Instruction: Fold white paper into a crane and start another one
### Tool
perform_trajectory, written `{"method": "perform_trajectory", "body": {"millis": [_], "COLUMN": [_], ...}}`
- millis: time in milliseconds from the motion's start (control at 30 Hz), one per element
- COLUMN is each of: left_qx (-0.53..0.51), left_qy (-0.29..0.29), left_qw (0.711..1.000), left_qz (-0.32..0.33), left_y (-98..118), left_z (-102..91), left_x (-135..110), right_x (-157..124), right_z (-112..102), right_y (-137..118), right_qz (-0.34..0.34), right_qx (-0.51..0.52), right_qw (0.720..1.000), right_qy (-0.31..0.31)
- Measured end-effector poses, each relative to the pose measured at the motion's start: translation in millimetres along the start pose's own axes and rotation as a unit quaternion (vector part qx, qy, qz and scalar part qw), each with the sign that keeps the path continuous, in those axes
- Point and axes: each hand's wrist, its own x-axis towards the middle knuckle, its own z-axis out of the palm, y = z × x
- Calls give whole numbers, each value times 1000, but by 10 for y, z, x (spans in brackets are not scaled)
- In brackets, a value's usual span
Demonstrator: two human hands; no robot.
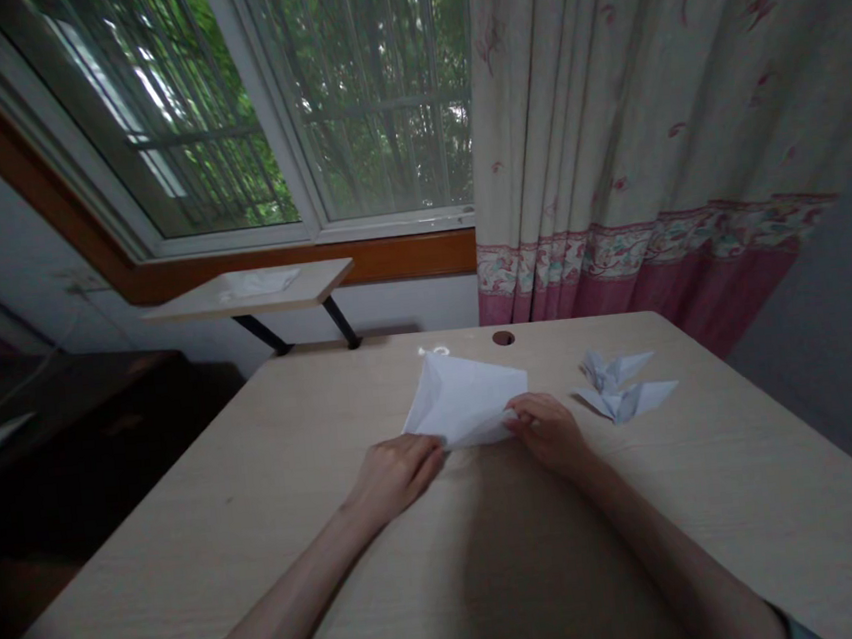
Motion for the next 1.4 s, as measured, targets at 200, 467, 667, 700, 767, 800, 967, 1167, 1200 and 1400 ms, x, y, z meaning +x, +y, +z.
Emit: {"method": "perform_trajectory", "body": {"millis": [200, 467, 667, 700, 767, 800, 967, 1167, 1200, 1400], "left_qx": [-30, -67, -101, -104, -106, -108, -139, -153, -154, -112], "left_qy": [42, 52, 52, 53, 57, 58, 49, 47, 49, 43], "left_qw": [999, 996, 994, 993, 993, 992, 989, 987, 987, 992], "left_qz": [12, 14, 9, 8, 9, 11, 19, 20, 18, 34], "left_y": [-39, -11, 29, 32, 36, 37, 40, 35, 32, 10], "left_z": [60, 72, 39, 39, 40, 41, 44, 49, 51, 47], "left_x": [16, 13, 14, 13, 8, 6, -7, -7, -5, 8], "right_x": [0, -29, -79, -95, -132, -151, -209, -153, -141, -123], "right_z": [31, 153, 200, 214, 242, 255, 289, 277, 270, 233], "right_y": [-37, -65, -205, -231, -264, -267, -171, -187, -212, -298], "right_qz": [6, -13, -100, -103, -97, -90, -58, -89, -92, -66], "right_qx": [-17, -90, -172, -179, -186, -186, -159, -234, -244, -243], "right_qw": [999, 987, 960, 958, 957, 957, 973, 956, 954, 964], "right_qy": [46, 132, 197, 200, 203, 203, 157, 150, 147, 90]}}
